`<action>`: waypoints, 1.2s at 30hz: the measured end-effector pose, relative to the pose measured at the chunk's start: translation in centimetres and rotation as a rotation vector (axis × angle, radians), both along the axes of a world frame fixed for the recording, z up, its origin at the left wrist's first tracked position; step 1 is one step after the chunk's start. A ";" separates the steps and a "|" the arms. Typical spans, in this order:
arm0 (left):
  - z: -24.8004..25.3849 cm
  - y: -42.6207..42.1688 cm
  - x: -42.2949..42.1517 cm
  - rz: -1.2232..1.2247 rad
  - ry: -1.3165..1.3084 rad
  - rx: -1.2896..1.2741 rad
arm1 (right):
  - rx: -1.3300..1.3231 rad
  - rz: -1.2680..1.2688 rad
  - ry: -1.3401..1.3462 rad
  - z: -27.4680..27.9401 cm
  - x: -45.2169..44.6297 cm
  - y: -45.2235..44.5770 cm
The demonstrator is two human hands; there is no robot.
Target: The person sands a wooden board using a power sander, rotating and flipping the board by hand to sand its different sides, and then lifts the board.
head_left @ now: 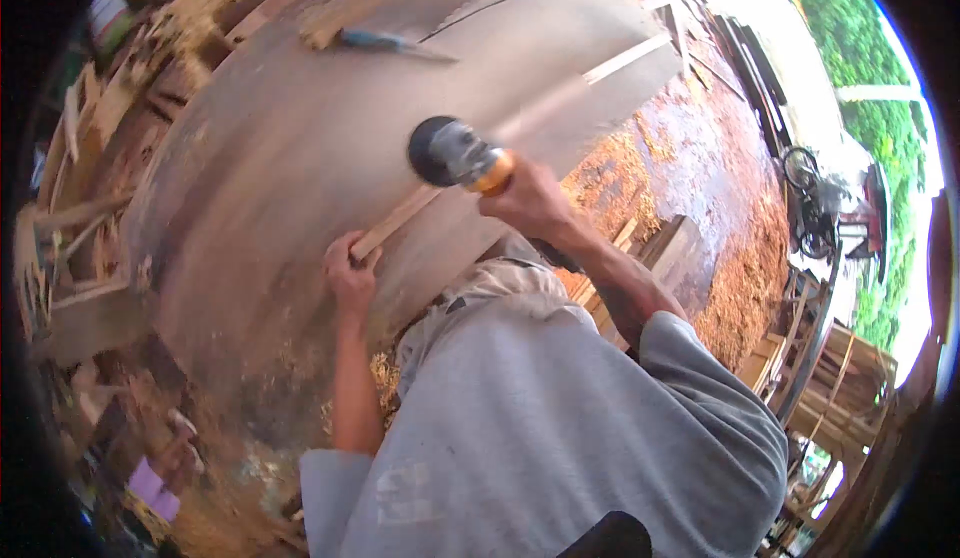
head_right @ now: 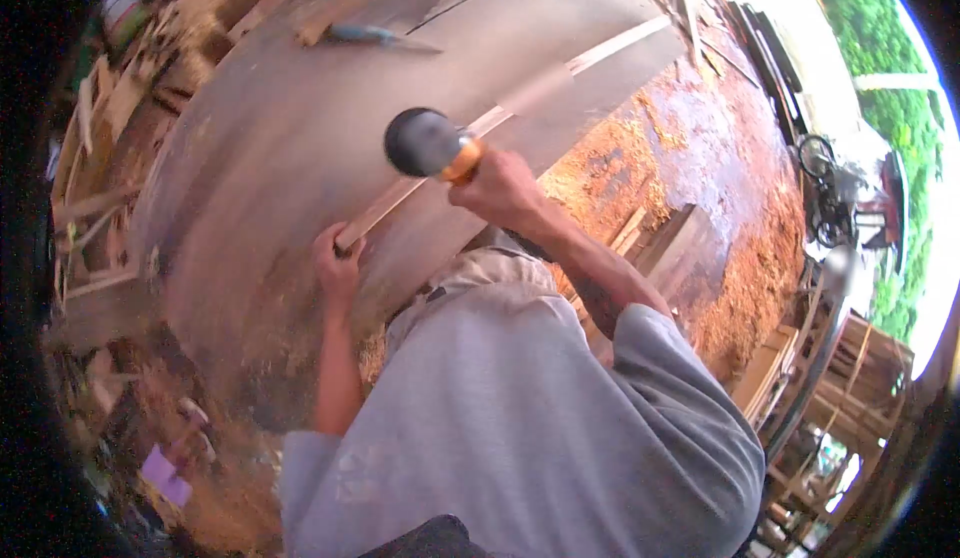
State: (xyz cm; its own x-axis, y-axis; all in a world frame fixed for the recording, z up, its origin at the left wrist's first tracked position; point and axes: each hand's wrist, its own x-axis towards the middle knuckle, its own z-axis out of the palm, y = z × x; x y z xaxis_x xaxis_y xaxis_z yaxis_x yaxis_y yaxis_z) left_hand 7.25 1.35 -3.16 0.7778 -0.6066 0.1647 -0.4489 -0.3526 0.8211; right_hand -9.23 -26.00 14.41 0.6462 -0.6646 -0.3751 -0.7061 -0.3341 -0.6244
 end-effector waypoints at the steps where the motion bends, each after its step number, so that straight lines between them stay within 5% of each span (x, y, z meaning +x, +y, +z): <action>1: 0.8 0.1 -0.1 -0.027 0.006 -0.004 | 0.040 -0.039 -0.067 1.0 -0.9 0.9; 3: 2.9 0.5 -1.2 0.022 0.608 0.015 | 0.108 -0.033 -0.238 0.4 -3.5 0.3; 5: 2.0 2.0 -1.9 -0.067 0.939 -0.078 | -0.113 -0.053 -0.126 1.8 -5.6 -0.5; 8: 4.6 2.5 -3.8 -0.105 1.065 -0.191 | -0.030 -0.073 -0.212 5.7 -7.1 -0.1; 18: 7.7 2.6 -7.1 -0.074 0.970 -0.518 | 0.042 0.131 0.210 9.9 -3.8 9.2; 24: 9.0 3.6 -7.1 -0.087 0.916 -0.389 | -0.030 0.205 0.147 11.1 -2.9 10.7; 26: 8.0 4.7 -6.3 -0.038 1.128 -0.362 | -0.050 0.175 0.156 9.4 -3.5 9.8; 30: 3.3 7.2 -5.3 0.134 1.119 -0.239 | -0.044 -0.019 0.035 6.3 -7.8 6.9; 32: 1.7 10.4 -4.3 0.357 0.867 -0.045 | -0.016 -0.114 0.087 7.0 -10.0 6.3; 33: 3.6 9.2 -3.2 0.316 0.849 -0.042 | -0.038 -0.205 0.051 5.9 -12.1 5.9; 35: 9.5 6.7 -2.2 0.361 0.247 0.349 | -0.046 -0.317 0.075 5.9 -15.0 5.5; 36: 10.7 2.8 -2.7 0.241 0.212 0.272 | -0.049 -0.386 0.109 5.8 -16.4 5.3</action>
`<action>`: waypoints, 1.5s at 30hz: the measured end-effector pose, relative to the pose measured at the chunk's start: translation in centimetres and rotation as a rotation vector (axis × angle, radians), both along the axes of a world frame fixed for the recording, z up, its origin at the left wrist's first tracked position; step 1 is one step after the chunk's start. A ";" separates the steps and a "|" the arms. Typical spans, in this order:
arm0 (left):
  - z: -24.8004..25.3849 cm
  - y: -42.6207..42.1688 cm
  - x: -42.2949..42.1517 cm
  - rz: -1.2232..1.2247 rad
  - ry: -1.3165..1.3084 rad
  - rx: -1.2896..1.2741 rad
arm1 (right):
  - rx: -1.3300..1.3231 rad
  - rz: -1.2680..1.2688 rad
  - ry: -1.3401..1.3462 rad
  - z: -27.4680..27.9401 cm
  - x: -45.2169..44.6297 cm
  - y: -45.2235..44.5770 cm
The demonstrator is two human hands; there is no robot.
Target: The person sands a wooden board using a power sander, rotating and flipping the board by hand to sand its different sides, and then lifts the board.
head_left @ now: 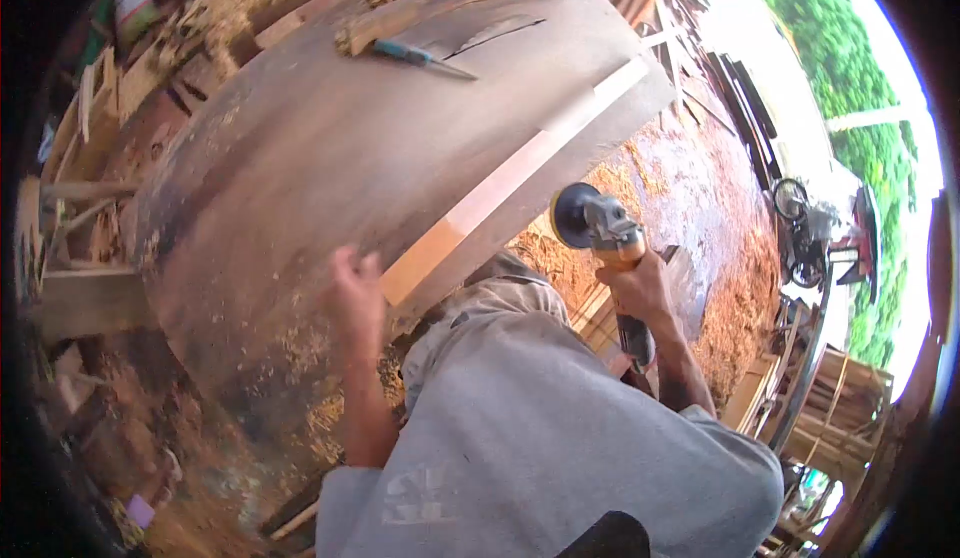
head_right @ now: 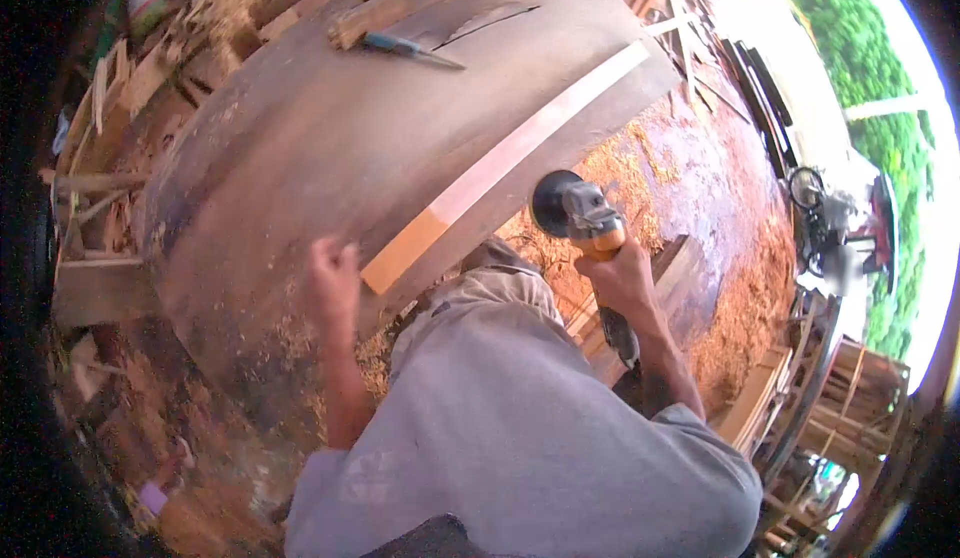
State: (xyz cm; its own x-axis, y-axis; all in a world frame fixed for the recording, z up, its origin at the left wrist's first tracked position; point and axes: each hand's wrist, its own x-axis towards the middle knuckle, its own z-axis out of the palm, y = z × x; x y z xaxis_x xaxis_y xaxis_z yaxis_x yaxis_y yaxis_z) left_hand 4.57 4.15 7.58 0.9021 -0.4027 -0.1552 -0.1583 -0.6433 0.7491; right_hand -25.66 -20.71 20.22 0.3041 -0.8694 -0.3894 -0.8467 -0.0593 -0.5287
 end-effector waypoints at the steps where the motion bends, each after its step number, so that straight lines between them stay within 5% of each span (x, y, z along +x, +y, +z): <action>1: 1.2 -5.3 -0.6 -0.114 -0.032 -0.086 | -0.005 -0.020 -0.012 -0.9 -1.8 -0.1; 3: -1.9 -15.9 -1.9 -0.453 -0.322 -0.315 | -0.111 -0.179 -0.171 -3.1 -5.0 0.0; 7: -4.4 -33.6 -6.6 -0.764 -0.572 -0.144 | -0.157 -0.418 -0.141 -1.1 -7.8 1.8; 13: -10.7 -45.2 -9.4 -1.097 -0.215 0.154 | -0.244 -0.751 -0.207 -3.1 -14.5 4.0; 14: -11.8 -45.6 -9.1 -1.002 -0.305 0.115 | -0.195 -0.817 -0.176 -2.4 -14.7 4.2; 19: -8.3 -43.7 -5.8 -0.917 -0.248 0.134 | -0.237 -0.834 -0.150 -4.2 -16.4 4.0; 21: -6.0 -42.0 -3.7 -1.025 0.157 0.130 | -0.280 -0.793 -0.196 -5.2 -16.3 2.7; 27: 3.7 -35.0 -0.1 -0.767 0.648 -0.261 | -0.203 -0.639 -0.267 -3.3 -13.6 -1.2; 31: 10.8 -32.7 3.3 -0.679 0.447 -0.538 | -0.248 -0.570 -0.321 -3.6 -12.6 -1.3; 33: 14.1 -32.5 6.1 -0.694 0.229 -0.887 | -0.231 -0.565 -0.410 -3.4 -11.5 -0.7; 35: 21.0 -30.1 6.9 -0.549 0.362 -1.052 | -0.195 -0.528 -0.409 -3.6 -11.0 -0.2; 37: 24.4 -28.5 9.1 -0.420 0.204 -1.185 | -0.145 -0.519 -0.382 -3.7 -11.2 0.3; 38: 24.3 -28.0 10.5 -0.368 -0.145 -1.221 | -0.135 -0.518 -0.373 -4.1 -11.3 0.6; 40: 24.1 -25.7 12.7 -0.289 -0.226 -1.242 | -0.127 -0.551 -0.382 -5.2 -11.8 1.1; 43: 22.4 -20.5 12.3 -0.321 0.123 -1.176 | -0.144 -0.579 -0.385 -5.6 -11.9 1.7; 45: 14.9 -17.8 12.4 -0.143 0.353 -1.150 | -0.124 -0.592 -0.380 -5.5 -11.8 1.6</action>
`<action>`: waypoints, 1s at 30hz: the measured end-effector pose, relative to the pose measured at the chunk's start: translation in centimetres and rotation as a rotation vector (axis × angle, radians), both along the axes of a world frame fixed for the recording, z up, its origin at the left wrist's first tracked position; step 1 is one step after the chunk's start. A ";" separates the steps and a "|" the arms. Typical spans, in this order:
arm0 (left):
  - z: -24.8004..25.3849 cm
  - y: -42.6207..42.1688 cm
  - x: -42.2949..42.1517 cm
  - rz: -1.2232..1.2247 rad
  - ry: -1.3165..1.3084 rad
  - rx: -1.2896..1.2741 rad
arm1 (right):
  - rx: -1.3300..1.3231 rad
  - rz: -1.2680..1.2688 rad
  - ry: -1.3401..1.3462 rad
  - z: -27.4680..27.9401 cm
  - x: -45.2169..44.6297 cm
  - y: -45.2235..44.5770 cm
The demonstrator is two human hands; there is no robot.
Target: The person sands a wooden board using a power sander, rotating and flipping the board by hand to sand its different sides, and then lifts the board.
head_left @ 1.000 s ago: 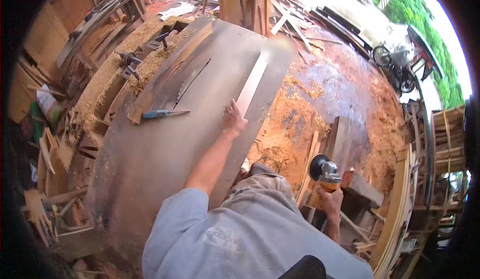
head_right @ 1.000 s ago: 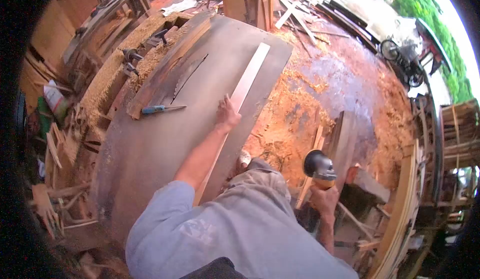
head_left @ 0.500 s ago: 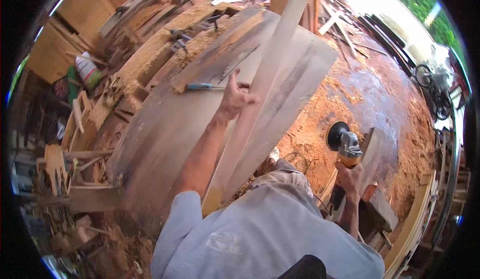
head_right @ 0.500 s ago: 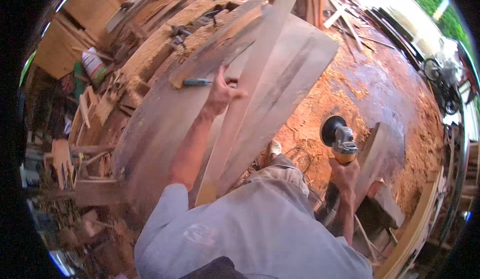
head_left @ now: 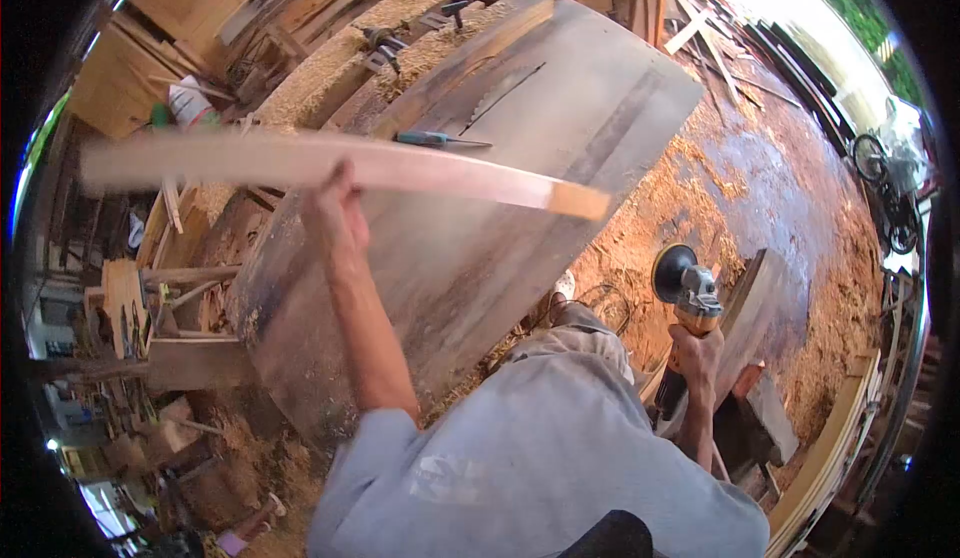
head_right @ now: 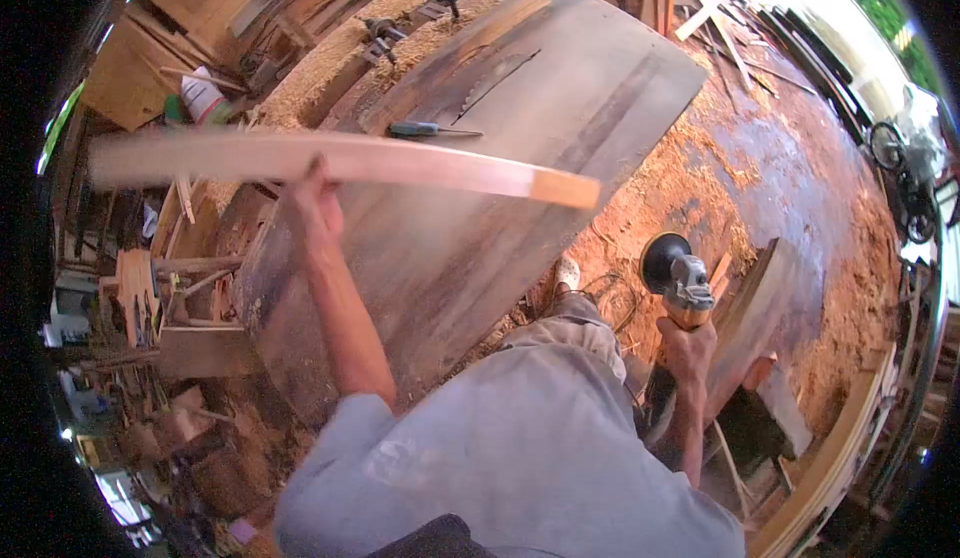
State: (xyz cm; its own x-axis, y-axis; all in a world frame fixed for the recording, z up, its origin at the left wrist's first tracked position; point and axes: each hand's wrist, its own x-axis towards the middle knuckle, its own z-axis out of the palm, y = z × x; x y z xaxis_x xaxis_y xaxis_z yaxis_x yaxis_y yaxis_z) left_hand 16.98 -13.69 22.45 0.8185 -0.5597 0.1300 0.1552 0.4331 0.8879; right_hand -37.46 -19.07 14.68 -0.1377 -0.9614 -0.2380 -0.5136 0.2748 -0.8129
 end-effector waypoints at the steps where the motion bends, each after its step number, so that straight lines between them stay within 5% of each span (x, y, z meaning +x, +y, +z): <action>1: -4.6 1.4 -0.7 0.013 0.109 -0.051 | 0.028 0.010 0.002 0.0 0.0 0.2; 6: -23.8 6.6 -8.9 -0.022 0.753 -0.035 | 0.049 0.136 0.087 -0.4 1.6 -1.0; 11: -28.3 6.8 -15.2 0.056 0.982 -0.071 | -0.010 0.287 0.173 0.6 6.2 -4.1; 14: -26.9 7.8 -16.2 0.122 0.979 -0.115 | 0.105 0.365 0.205 1.3 8.7 -5.4; 15: -26.4 9.6 -16.4 -0.279 1.260 -0.188 | 0.109 0.411 0.193 0.4 9.0 -5.8; 17: -22.0 10.9 -17.0 -0.673 1.513 -0.278 | 0.126 0.481 0.184 -0.1 10.2 -7.2; 19: -12.6 11.7 -18.7 -0.674 1.036 0.566 | 0.146 0.459 0.128 0.5 11.9 -7.3; 22: -15.6 9.2 -16.2 0.040 -0.634 0.866 | 0.195 0.508 0.217 0.0 13.0 -8.1; 23: -17.1 8.8 -14.7 0.043 -0.626 0.883 | 0.200 0.531 0.242 -0.2 13.5 -8.6; 25: -20.1 8.3 -11.9 -0.146 -1.192 1.079 | 0.157 0.566 0.257 -1.5 14.3 -9.2; 30: -24.7 9.2 -11.2 -0.168 -1.101 1.051 | 0.200 0.666 0.350 -1.6 18.3 -11.5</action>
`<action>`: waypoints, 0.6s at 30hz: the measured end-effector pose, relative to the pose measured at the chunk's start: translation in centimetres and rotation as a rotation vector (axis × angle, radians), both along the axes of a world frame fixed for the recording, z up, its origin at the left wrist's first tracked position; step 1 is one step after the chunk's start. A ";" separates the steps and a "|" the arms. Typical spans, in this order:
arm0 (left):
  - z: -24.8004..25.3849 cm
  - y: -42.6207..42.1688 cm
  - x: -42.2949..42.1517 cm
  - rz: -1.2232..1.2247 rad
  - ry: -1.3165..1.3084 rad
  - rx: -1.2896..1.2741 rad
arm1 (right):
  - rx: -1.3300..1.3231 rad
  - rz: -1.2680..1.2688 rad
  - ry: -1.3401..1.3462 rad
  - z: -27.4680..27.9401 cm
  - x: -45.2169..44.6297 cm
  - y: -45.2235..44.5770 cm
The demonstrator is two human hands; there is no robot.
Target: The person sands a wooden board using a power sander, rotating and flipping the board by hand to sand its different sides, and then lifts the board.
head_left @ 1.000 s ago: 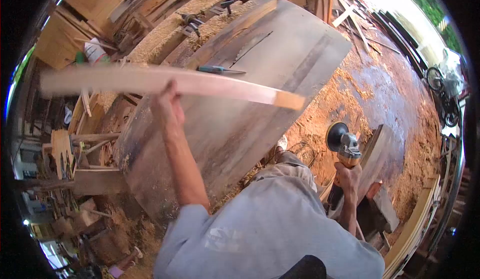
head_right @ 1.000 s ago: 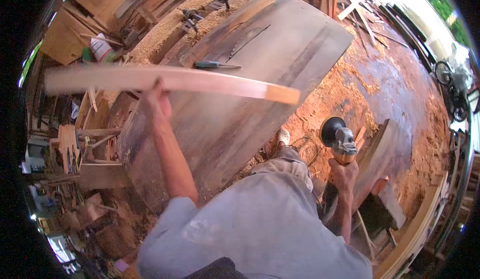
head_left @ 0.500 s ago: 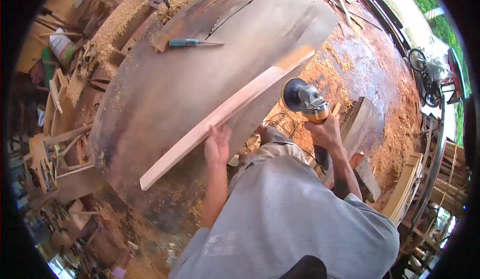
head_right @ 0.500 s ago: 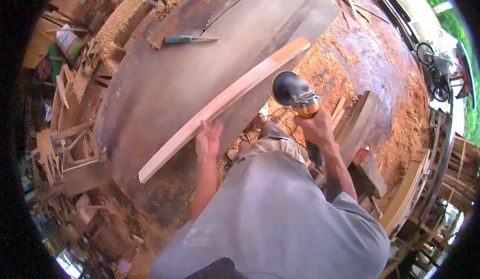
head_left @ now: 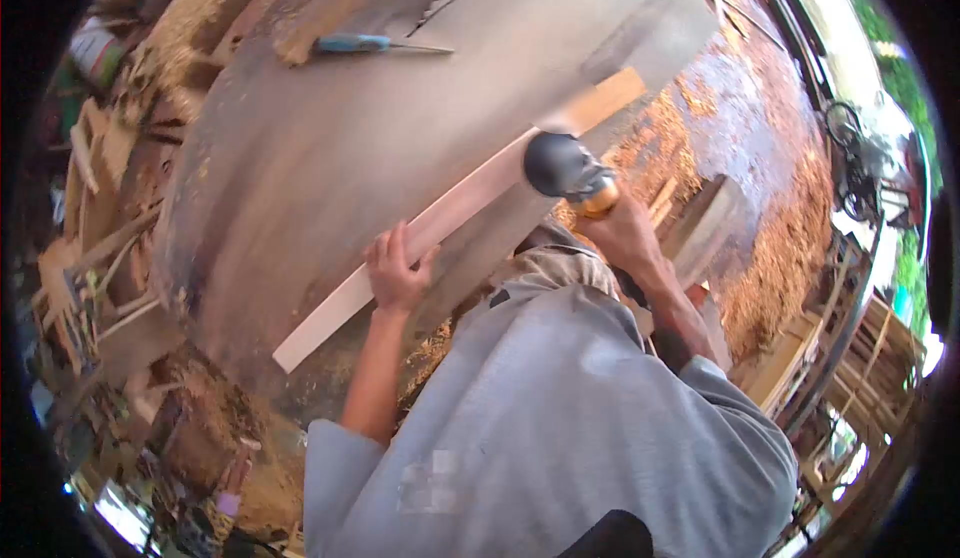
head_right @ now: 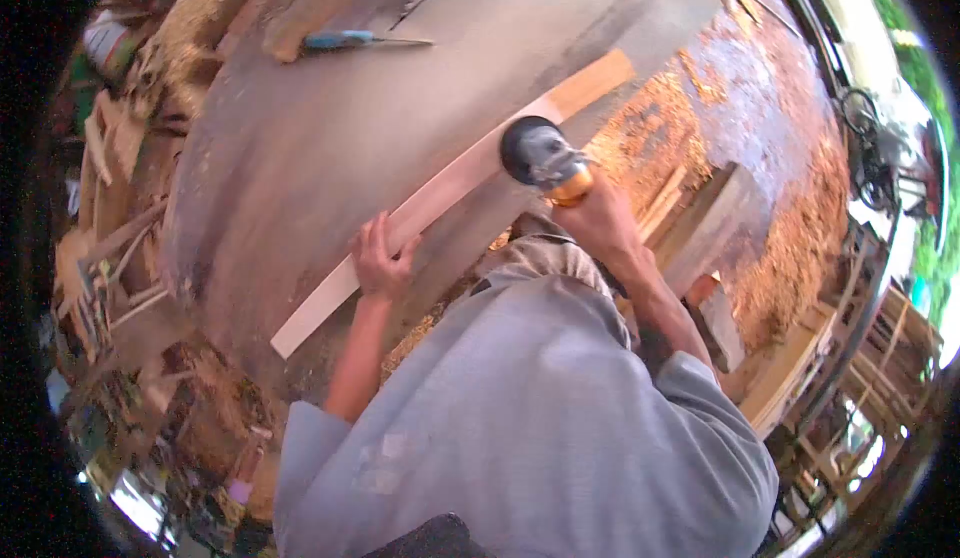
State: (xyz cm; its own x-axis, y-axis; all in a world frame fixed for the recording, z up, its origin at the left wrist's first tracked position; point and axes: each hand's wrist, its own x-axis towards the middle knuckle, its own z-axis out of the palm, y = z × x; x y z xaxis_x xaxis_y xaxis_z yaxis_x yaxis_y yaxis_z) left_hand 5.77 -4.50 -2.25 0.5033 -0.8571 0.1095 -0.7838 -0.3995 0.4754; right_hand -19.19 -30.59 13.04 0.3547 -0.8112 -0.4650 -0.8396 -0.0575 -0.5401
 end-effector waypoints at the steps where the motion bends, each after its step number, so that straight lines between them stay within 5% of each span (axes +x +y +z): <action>1: 0.0 -0.2 -0.2 0.077 0.017 0.001 | 0.032 0.003 0.026 1.1 1.5 -0.7; 11: 0.3 -0.5 0.3 0.025 0.001 0.002 | -0.225 -0.174 0.107 -3.5 -1.4 -13.2; 18: 0.5 -0.8 0.3 0.014 0.002 0.015 | -0.173 -0.329 0.220 -3.5 -2.6 -16.6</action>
